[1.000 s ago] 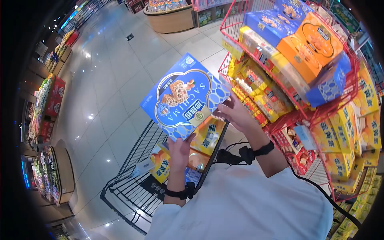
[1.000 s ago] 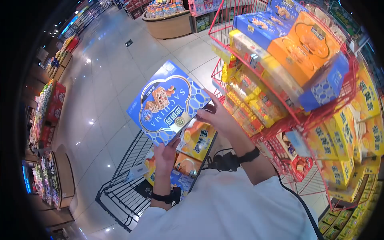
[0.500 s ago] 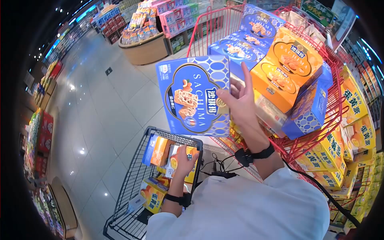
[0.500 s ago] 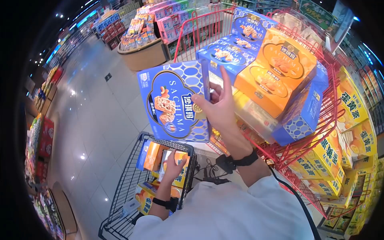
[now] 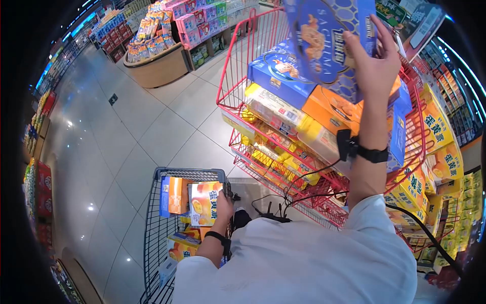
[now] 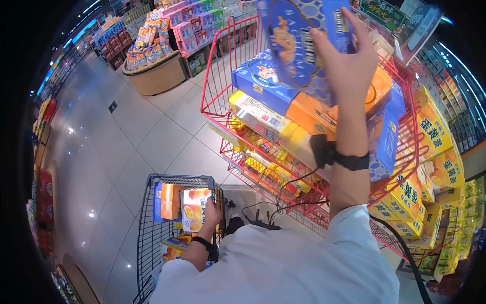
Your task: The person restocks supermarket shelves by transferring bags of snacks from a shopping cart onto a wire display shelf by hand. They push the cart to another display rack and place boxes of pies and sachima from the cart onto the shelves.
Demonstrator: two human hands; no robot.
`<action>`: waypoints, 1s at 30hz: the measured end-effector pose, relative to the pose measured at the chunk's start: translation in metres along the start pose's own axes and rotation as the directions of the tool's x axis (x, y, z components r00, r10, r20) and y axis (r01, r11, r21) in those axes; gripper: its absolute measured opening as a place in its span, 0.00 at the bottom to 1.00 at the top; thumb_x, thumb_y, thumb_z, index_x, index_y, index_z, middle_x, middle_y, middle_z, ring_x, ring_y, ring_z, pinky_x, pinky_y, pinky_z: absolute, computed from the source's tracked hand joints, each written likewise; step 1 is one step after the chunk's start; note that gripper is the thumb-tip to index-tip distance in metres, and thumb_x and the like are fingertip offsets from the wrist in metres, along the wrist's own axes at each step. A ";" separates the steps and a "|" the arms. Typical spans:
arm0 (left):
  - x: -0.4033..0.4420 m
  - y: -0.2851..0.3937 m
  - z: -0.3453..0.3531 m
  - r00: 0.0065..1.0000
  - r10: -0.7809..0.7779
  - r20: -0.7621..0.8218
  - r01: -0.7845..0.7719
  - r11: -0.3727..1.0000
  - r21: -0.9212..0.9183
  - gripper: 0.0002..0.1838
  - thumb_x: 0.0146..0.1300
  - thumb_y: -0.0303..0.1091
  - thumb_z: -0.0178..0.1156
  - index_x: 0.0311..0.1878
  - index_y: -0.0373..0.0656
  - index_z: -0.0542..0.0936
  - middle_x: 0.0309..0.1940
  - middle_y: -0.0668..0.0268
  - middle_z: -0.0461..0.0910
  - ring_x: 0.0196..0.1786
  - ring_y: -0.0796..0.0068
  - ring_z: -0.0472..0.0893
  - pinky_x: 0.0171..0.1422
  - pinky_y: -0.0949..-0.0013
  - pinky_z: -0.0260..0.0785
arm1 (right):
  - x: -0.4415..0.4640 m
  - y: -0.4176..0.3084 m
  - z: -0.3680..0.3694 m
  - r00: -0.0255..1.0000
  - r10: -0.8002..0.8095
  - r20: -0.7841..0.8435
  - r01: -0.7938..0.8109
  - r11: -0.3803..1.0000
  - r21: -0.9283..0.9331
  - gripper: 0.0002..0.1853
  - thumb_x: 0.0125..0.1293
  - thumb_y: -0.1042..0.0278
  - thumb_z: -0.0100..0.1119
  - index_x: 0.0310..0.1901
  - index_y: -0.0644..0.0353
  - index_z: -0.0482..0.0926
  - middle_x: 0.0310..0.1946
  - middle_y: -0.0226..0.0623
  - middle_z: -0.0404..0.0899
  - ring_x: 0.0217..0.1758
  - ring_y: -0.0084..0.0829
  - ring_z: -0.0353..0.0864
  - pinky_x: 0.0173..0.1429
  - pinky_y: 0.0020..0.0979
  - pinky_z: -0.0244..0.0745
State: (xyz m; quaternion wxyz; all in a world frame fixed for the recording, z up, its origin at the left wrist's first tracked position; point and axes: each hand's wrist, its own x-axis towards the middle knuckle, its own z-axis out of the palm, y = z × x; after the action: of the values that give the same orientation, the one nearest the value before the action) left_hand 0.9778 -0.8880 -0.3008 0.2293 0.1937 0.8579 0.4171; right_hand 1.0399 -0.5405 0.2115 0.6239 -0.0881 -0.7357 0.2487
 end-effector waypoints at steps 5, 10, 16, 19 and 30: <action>0.016 0.011 -0.032 0.997 -0.043 0.065 0.037 0.994 0.102 0.10 0.66 0.22 0.49 0.50 0.33 0.64 0.43 0.37 0.77 0.47 0.33 0.78 0.51 0.42 0.68 | 0.041 0.046 0.017 0.990 0.015 0.138 0.023 0.964 -0.265 0.32 0.54 0.65 0.78 0.62 0.59 0.79 0.43 0.40 0.86 0.43 0.26 0.87 0.49 0.28 0.80; 0.042 -0.010 -0.048 0.997 -0.045 0.062 0.037 0.993 0.114 0.11 0.66 0.22 0.49 0.50 0.34 0.63 0.43 0.37 0.77 0.47 0.33 0.78 0.49 0.42 0.69 | 0.077 0.100 0.043 0.925 -0.023 0.379 0.256 0.775 -0.578 0.31 0.53 0.55 0.77 0.61 0.47 0.82 0.39 0.40 0.88 0.37 0.28 0.87 0.44 0.30 0.78; 0.063 -0.009 -0.065 0.997 -0.044 0.060 0.034 0.988 0.151 0.09 0.70 0.23 0.46 0.50 0.35 0.63 0.41 0.39 0.77 0.45 0.37 0.79 0.47 0.45 0.70 | 0.101 0.125 0.075 0.813 0.131 0.568 0.269 0.780 -0.565 0.32 0.55 0.57 0.77 0.62 0.50 0.81 0.45 0.38 0.86 0.41 0.22 0.83 0.46 0.29 0.77; 0.071 -0.013 -0.064 0.996 -0.049 0.075 0.036 0.987 0.159 0.09 0.69 0.23 0.46 0.50 0.35 0.62 0.41 0.39 0.77 0.45 0.37 0.80 0.47 0.45 0.70 | 0.111 0.158 0.083 0.774 0.172 0.609 0.214 0.835 -0.507 0.31 0.54 0.57 0.76 0.62 0.48 0.81 0.40 0.36 0.86 0.36 0.20 0.82 0.40 0.29 0.76; 0.100 0.003 -0.053 0.988 -0.012 0.155 -0.007 0.993 0.121 0.10 0.66 0.23 0.49 0.48 0.36 0.62 0.41 0.36 0.77 0.46 0.30 0.77 0.48 0.40 0.68 | 0.139 0.229 0.098 0.658 0.218 0.721 0.278 0.820 -0.501 0.29 0.55 0.72 0.72 0.62 0.49 0.80 0.47 0.44 0.86 0.47 0.38 0.85 0.53 0.36 0.79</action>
State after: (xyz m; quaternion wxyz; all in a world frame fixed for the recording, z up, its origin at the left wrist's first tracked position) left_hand 0.8667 -0.8668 -0.2929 0.2837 0.2379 0.8616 0.3474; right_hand 0.8763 -0.3075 0.2141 0.2100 -0.1471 -0.9664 0.0186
